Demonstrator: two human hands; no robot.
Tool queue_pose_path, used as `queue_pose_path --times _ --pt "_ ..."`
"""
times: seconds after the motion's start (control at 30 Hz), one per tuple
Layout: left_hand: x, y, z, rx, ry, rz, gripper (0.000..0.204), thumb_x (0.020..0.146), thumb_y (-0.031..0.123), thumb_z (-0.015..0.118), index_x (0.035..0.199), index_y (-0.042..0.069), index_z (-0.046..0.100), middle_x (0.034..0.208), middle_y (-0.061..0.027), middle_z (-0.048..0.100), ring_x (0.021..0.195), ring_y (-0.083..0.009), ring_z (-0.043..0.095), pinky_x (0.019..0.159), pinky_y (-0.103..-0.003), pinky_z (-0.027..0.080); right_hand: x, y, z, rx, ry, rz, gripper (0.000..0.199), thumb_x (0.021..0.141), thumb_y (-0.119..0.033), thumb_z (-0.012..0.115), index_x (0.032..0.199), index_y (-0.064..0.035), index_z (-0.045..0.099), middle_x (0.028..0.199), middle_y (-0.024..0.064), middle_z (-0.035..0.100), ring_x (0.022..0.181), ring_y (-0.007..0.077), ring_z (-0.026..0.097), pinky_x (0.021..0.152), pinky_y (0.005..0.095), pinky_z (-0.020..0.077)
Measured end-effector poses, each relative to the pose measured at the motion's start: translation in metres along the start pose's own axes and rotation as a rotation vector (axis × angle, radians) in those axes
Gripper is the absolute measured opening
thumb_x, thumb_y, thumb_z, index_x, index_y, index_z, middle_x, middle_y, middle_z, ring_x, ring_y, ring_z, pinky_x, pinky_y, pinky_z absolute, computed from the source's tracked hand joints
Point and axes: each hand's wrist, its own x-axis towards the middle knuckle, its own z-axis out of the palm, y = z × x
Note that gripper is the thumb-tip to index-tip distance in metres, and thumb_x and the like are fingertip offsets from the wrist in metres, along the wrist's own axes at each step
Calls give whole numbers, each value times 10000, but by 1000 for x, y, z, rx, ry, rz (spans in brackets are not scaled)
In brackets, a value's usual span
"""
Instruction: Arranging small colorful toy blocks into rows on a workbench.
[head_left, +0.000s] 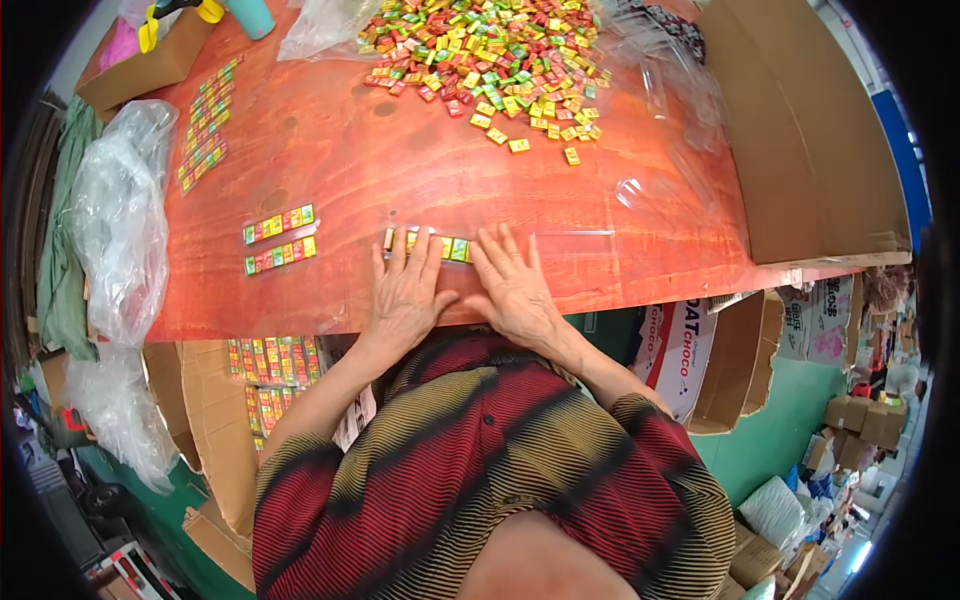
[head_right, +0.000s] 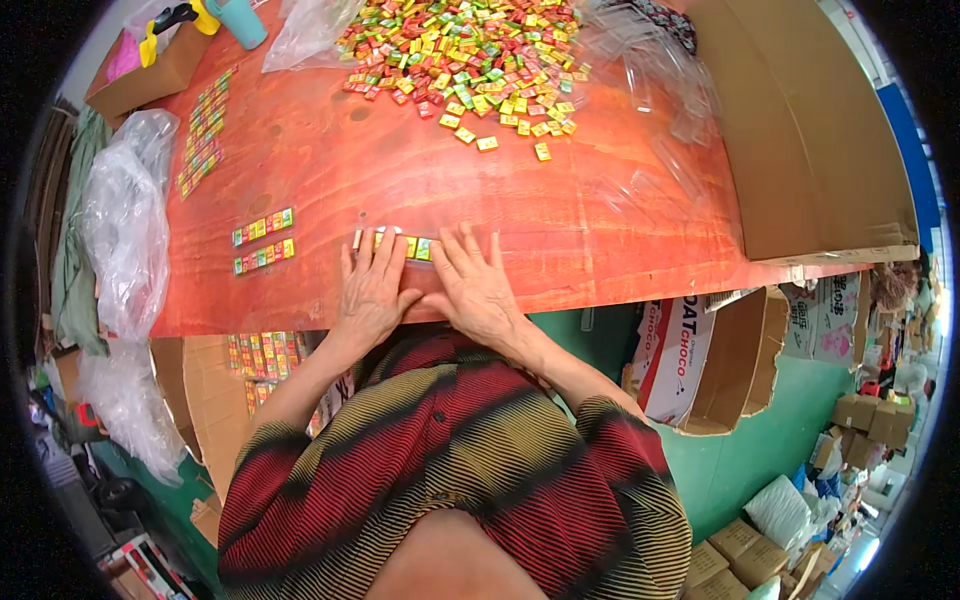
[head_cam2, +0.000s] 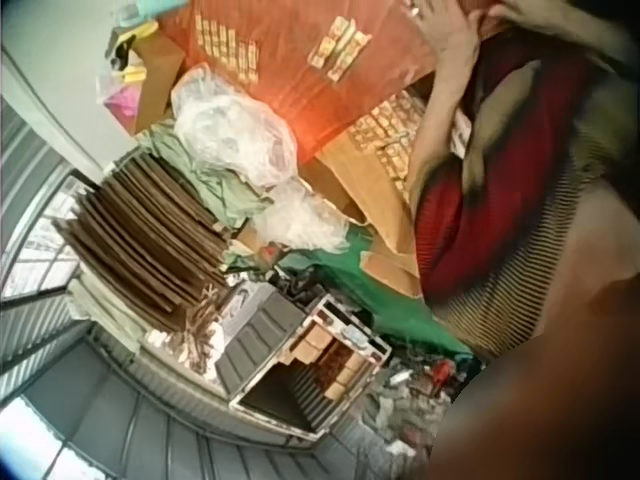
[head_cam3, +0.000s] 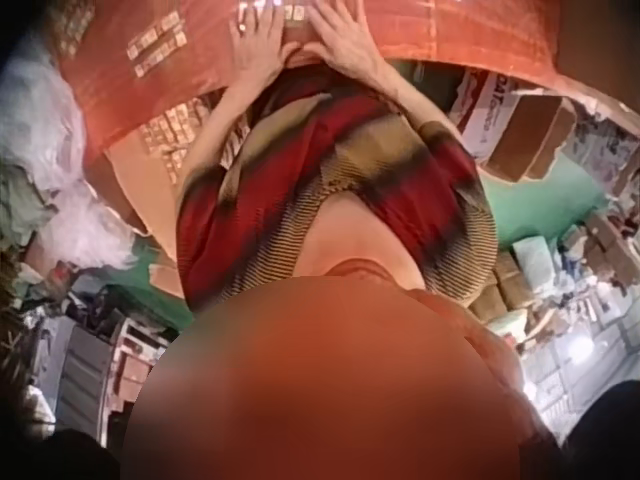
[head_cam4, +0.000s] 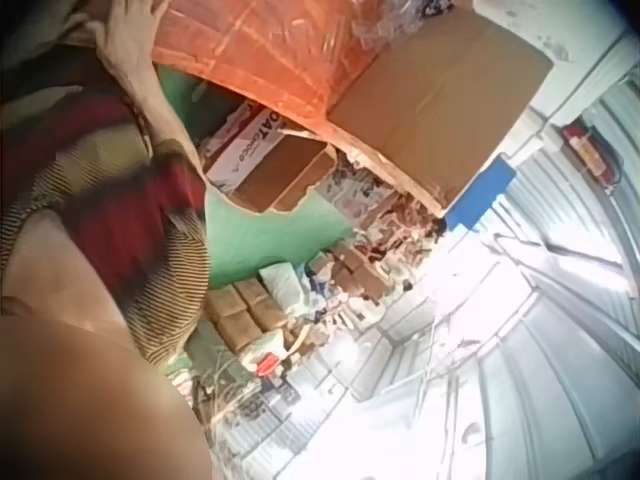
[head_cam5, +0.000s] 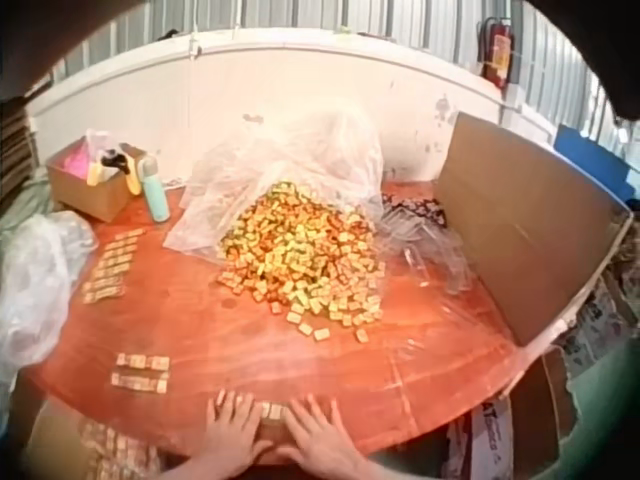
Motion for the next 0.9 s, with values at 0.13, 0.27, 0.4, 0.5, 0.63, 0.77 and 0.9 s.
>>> queue_pose_path --times 0.13,0.27,0.4,0.5,0.63,0.77,0.9 --pt "-9 -4 3 -7 20 -20 697 740 384 603 1267 -6 365 1320 -195 324 1227 -395 272 979 -583 184 -18 34 -10 -126 151 143 557 803 -254 564 1274 -20 382 1349 197 305 1283 384 213 1028 537 139" --pt "-12 -2 4 14 50 -36 689 759 424 563 1270 4 373 1318 -209 321 1220 -419 266 984 -577 174 -28 47 -4 -173 115 284 587 794 -264 573 1288 -28 362 1361 201 282 1277 390 219 1019 538 159" --pt "-8 2 -2 33 -14 -84 672 763 426 554 1261 7 389 1316 -220 314 1218 -422 261 984 -570 175 -24 47 -1 -175 129 264 610 774 -276 595 1284 -31 368 1358 197 288 1279 376 224 1022 530 164" --pt "-4 2 -7 8 102 -43 666 737 374 601 1262 19 395 1318 -213 317 1208 -416 279 953 -559 218 -24 43 -18 -86 142 244 607 768 -262 605 1279 -28 377 1348 191 308 1283 367 221 1028 527 148" --pt "37 -20 -16 -102 133 -164 511 803 287 548 1211 3 432 1267 -250 361 1152 -409 352 926 -517 291 14 51 -42 229 156 115 461 779 -171 607 1191 -25 460 1211 188 448 1141 354 415 948 415 344" --pt "121 -72 -2 -48 391 -213 464 790 170 557 1205 10 424 1247 -240 387 1104 -403 396 887 -501 341 86 77 -39 106 247 -114 404 774 -147 610 1142 -32 490 1169 189 473 1067 354 466 876 398 405" --pt "176 -107 -9 -266 382 -316 437 786 143 553 1184 2 437 1206 -240 416 1088 -403 418 883 -457 375 167 93 -49 -8 314 -212 405 766 -136 612 1140 -35 492 1166 206 470 1068 359 464 874 407 407"
